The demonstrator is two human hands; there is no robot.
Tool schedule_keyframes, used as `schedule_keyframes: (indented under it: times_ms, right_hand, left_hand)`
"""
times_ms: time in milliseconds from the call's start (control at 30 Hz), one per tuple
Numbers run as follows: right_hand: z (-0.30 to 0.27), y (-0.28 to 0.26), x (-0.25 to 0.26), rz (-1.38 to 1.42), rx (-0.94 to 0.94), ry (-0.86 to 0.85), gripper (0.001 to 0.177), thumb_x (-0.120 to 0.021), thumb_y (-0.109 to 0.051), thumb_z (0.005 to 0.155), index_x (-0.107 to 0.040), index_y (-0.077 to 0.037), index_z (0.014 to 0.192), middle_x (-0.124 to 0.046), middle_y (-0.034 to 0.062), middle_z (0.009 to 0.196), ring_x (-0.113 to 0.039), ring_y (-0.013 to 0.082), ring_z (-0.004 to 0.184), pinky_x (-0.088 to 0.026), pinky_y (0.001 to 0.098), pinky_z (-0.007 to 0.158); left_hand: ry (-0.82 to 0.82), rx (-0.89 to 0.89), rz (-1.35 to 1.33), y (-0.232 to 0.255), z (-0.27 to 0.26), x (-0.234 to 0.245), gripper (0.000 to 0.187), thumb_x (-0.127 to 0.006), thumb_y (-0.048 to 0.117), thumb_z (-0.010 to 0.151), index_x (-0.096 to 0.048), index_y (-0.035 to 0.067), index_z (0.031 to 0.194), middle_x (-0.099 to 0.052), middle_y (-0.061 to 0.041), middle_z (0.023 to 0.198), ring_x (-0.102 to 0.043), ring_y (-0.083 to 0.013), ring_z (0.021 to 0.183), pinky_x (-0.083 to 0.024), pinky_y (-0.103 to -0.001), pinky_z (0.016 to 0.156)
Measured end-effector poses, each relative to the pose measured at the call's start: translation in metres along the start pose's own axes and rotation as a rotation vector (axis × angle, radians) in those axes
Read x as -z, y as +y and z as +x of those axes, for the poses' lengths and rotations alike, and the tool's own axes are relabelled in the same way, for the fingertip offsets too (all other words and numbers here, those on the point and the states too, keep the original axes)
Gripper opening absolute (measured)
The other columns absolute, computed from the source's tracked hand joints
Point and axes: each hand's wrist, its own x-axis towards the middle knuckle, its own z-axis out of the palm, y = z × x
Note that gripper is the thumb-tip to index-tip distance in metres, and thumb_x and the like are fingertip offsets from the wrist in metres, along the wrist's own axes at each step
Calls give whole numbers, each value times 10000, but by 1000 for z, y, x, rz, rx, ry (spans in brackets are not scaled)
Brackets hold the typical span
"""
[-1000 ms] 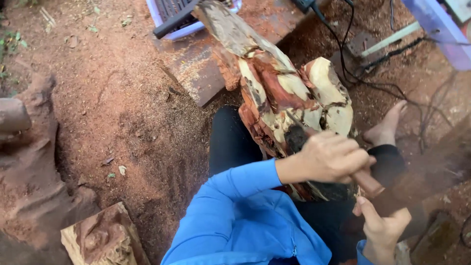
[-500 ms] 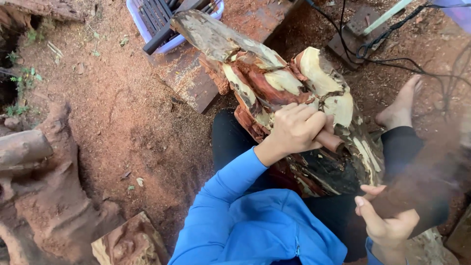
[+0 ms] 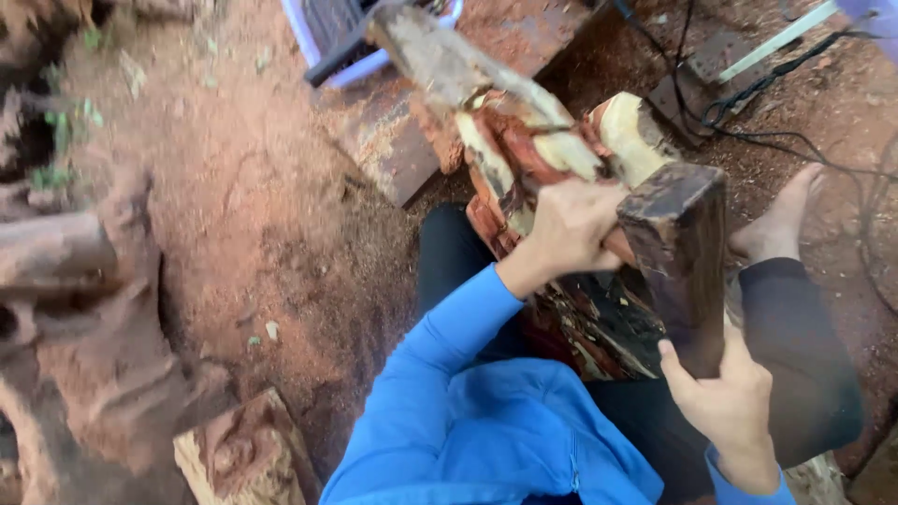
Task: Carving intricate details into a large piece of wood using a hand chisel and a wooden mallet.
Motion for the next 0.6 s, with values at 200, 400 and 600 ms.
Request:
schedule_keyframes:
  times_ms: [200, 400, 600]
  right_hand:
    - [-29, 12, -2, 424, -255, 11, 331, -791, 24, 843, -622, 83, 1122, -724, 153, 1008, -649, 193, 802, -493, 289, 727]
    - [-47, 20, 7, 581, -377, 31, 273, -757, 58, 848, -678, 61, 1109, -627, 90, 748, -568, 144, 626, -451, 231, 640]
    - [-60, 33, 11, 557, -313, 35, 265, -752, 92, 819, -667, 103, 1070, -599, 94, 741, -559, 164, 621, -482, 264, 675]
  left_hand:
    - [-270, -160, -102, 46, -19, -5, 295, -505, 278, 996, -515, 146, 732, -559, 4, 560, -535, -145, 487, -491, -332, 513]
    - [-288, -43, 55, 55, 8, 11, 195, -704, 161, 910, -559, 97, 796, -565, -40, 722, -564, -207, 605, -464, -342, 603]
    - [-241, -78, 3, 68, 7, 15, 267, -676, 140, 957, -528, 101, 739, -491, -24, 668, -511, -184, 574, -427, -325, 568]
